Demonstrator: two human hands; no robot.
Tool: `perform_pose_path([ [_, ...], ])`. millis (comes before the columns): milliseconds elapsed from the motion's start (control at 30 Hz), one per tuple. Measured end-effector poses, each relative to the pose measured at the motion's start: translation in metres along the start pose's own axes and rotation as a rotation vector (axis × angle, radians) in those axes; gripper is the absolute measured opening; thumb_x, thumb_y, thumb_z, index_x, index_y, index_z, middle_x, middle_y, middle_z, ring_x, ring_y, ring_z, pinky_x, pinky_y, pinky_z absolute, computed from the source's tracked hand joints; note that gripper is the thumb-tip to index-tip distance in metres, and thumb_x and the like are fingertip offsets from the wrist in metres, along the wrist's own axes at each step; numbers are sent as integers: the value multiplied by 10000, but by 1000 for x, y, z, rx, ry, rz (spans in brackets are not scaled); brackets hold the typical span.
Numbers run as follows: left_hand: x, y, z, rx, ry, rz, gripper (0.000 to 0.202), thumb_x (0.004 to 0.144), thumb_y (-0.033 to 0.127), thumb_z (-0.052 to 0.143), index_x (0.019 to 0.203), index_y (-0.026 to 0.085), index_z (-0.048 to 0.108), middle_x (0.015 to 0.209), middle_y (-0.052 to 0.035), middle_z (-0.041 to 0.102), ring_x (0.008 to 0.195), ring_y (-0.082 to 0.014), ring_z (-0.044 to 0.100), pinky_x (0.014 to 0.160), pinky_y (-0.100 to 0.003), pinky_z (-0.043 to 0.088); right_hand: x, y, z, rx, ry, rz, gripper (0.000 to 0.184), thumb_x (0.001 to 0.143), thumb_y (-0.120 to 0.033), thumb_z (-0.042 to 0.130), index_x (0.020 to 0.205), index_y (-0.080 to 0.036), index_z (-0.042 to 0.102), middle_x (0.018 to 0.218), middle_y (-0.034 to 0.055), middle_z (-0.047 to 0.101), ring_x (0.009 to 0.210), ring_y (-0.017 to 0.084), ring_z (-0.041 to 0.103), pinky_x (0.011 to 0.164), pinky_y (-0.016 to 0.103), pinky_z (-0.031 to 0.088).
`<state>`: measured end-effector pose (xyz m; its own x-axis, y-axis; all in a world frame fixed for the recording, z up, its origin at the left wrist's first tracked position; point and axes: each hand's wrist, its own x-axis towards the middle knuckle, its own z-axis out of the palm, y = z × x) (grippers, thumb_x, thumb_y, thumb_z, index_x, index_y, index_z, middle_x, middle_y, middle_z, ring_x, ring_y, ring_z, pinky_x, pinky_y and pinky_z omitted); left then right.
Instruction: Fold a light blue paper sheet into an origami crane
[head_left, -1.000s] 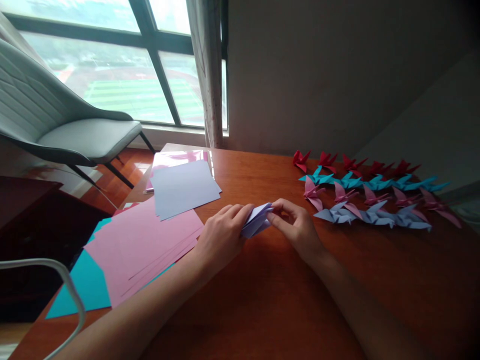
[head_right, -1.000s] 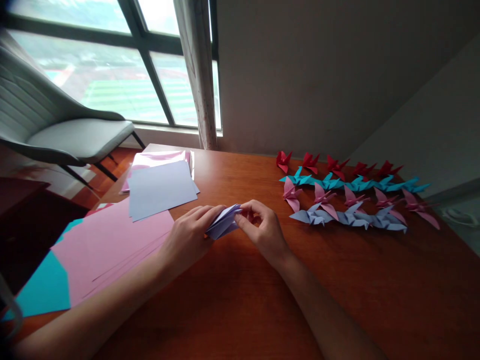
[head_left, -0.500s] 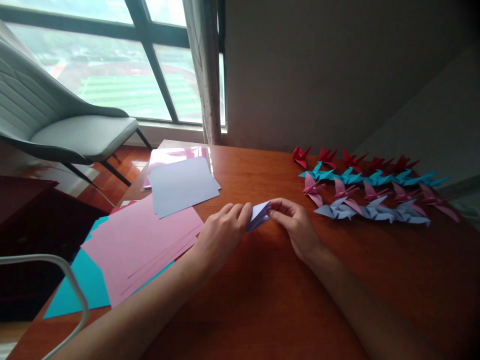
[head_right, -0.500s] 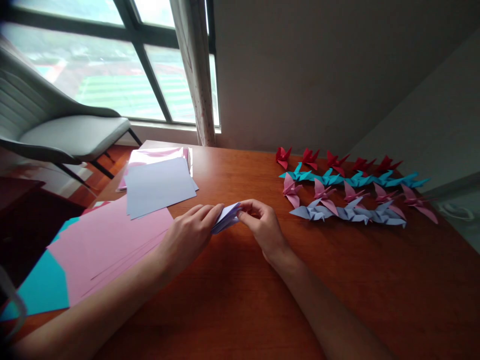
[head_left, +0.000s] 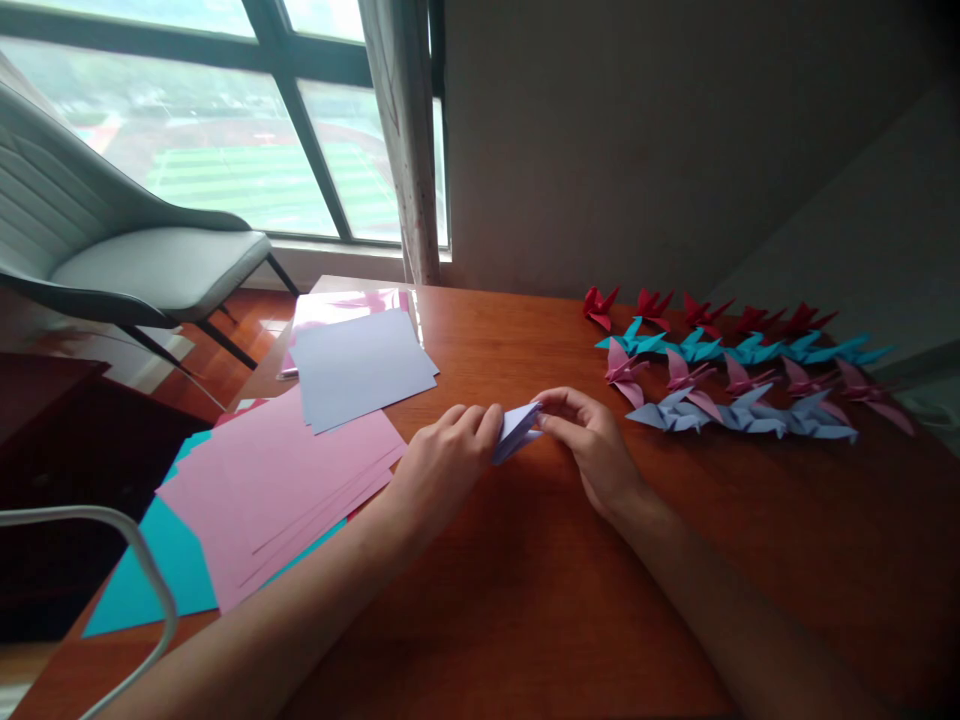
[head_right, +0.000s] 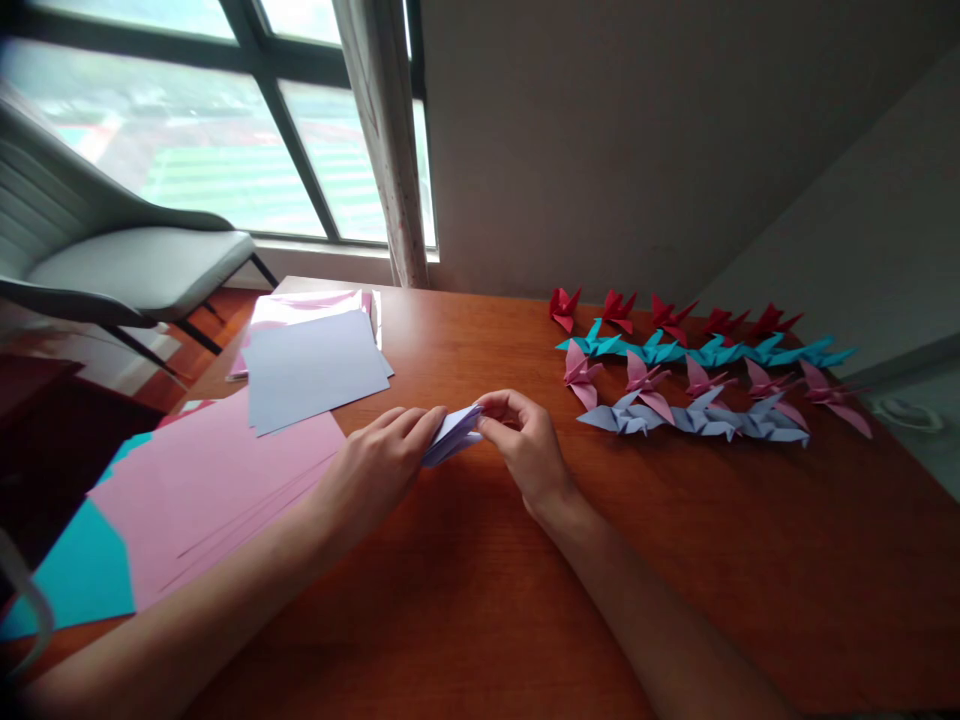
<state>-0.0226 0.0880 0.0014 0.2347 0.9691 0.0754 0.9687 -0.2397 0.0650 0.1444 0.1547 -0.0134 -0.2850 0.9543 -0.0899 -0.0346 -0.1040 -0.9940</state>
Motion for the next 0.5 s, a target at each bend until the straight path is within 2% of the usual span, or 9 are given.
perform_pose_path([
  [233, -1, 0, 0, 11, -2, 14, 244, 892, 39, 498, 1092, 172, 541, 976, -83, 677, 926, -245, 640, 709, -312, 542, -1, 0, 0, -9, 39, 10, 124, 651, -266, 719, 745, -201, 670, 769, 16, 674, 746, 184, 603, 719, 314, 485],
  [500, -1, 0, 0, -10, -36, 1, 247, 904, 46, 482, 1113, 160, 548, 1008, -86, 681, 945, -259, 645, 728, -342, 557, 0, 7, -2, -108, 55, -66, 78, 727, -231, 652, 788, -199, 689, 811, 23, 689, 783, 191, 605, 763, 327, 472],
])
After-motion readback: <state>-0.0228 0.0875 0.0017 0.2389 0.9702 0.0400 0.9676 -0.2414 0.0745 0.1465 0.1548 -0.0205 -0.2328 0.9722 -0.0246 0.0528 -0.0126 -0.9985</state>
